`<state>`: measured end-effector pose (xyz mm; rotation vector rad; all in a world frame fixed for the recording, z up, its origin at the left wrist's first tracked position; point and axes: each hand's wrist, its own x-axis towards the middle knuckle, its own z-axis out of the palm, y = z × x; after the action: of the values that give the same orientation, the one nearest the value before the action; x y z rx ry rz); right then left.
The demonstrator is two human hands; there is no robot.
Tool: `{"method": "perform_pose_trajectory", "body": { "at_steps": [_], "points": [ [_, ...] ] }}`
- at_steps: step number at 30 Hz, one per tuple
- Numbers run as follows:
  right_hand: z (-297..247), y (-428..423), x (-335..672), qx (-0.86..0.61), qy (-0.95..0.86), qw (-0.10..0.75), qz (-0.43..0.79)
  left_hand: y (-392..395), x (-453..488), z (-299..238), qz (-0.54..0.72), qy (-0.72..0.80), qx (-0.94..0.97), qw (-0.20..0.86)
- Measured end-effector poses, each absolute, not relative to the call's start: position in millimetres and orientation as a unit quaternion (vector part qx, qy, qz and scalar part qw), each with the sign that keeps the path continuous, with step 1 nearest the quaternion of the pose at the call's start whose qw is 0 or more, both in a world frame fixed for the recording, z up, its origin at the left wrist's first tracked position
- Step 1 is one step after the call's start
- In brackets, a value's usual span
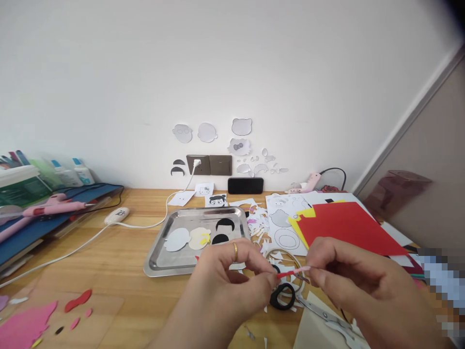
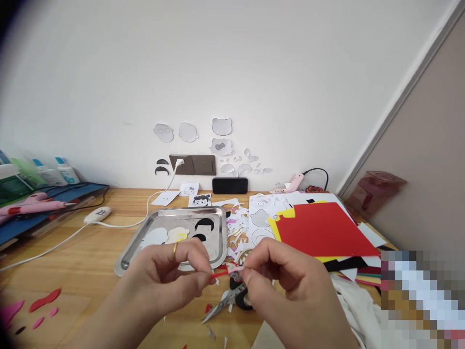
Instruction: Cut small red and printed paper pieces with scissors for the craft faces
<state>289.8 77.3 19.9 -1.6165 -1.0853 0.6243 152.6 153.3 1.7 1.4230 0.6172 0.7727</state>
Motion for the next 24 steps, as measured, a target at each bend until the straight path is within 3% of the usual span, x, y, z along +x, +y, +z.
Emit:
{"method": "perform_pose_trajectory", "body": {
  "at_steps": [6, 12, 21, 24],
  "points": [
    [11.6, 75.5, 295.2, -0.661, -0.44, 0.543, 0.272, 154.7, 152.1, 12.8, 0.28, 0.304, 0.624, 0.663],
    [14.2, 75.0, 296.8, -0.665, -0.465, 0.547, 0.207, 153.9, 148.8, 21.7, 0.207, 0.362, 0.625, 0.659],
    [15.4, 75.3, 299.1, -0.702, -0.479, 0.511, 0.13, 154.1, 152.7, 14.8, 0.243, 0.354, 0.602, 0.673],
    [15.6, 76.5, 301.2, -0.703, -0.437, 0.547, 0.126, 155.1, 152.0, 13.5, 0.243, 0.354, 0.602, 0.673]
  ]
}}
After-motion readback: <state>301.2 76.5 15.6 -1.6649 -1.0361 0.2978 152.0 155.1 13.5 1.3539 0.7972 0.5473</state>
